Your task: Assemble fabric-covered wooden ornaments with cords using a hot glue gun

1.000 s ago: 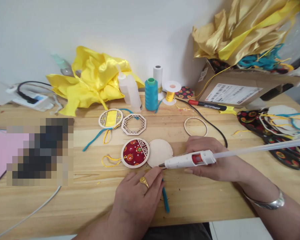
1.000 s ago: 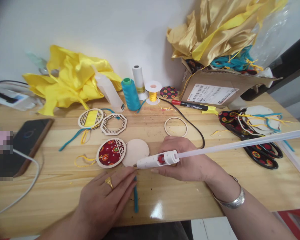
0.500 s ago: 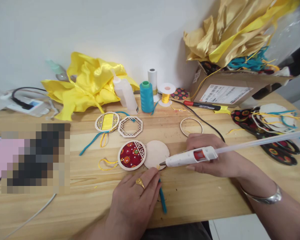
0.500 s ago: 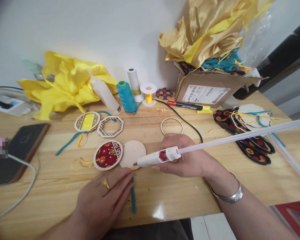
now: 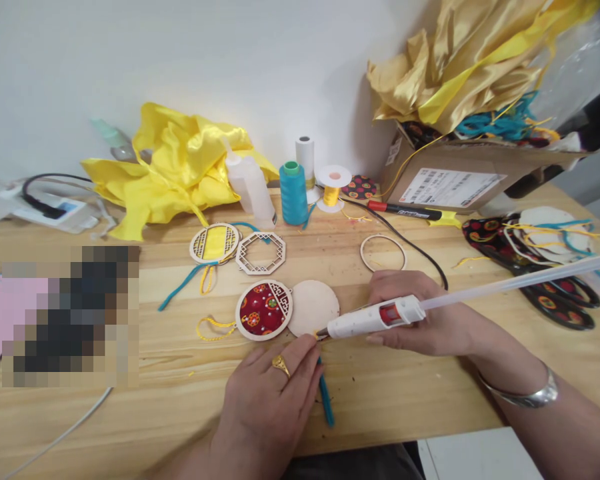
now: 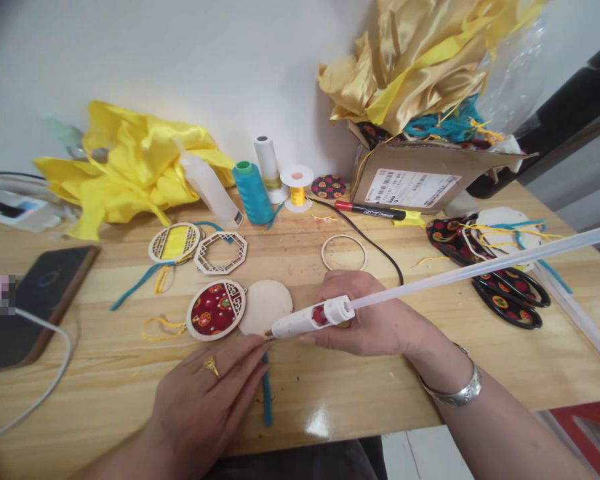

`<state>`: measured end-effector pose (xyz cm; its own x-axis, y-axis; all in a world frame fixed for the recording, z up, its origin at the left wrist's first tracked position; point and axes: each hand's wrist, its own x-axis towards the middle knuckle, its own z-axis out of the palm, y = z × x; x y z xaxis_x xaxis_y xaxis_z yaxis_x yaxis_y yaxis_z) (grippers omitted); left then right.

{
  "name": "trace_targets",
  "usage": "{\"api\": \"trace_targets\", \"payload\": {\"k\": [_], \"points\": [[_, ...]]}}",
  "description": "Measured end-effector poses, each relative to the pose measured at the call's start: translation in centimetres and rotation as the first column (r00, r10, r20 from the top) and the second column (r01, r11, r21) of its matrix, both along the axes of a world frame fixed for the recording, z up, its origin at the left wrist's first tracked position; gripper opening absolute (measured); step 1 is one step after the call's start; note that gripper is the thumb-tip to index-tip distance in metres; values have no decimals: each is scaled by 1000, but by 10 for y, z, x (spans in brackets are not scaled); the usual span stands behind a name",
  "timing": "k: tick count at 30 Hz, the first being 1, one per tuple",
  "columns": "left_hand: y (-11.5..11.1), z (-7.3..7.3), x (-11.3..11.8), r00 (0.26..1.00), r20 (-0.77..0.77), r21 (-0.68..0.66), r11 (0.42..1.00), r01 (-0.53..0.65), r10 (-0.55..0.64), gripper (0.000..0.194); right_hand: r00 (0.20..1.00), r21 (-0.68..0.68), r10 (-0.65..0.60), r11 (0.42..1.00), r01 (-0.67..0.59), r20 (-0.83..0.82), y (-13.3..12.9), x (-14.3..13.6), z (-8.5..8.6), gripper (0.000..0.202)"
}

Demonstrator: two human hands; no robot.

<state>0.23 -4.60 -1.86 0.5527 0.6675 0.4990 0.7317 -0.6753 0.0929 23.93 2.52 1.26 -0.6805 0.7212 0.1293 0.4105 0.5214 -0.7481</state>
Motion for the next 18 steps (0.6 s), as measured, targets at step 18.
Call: {"api": "trace_targets", "payload": {"k": [18], "points": [[0, 1, -1, 1000, 1, -10, 1000, 2, -2, 22, 999, -15, -26, 1000, 25, -21, -1, -1, 1, 26]]}}
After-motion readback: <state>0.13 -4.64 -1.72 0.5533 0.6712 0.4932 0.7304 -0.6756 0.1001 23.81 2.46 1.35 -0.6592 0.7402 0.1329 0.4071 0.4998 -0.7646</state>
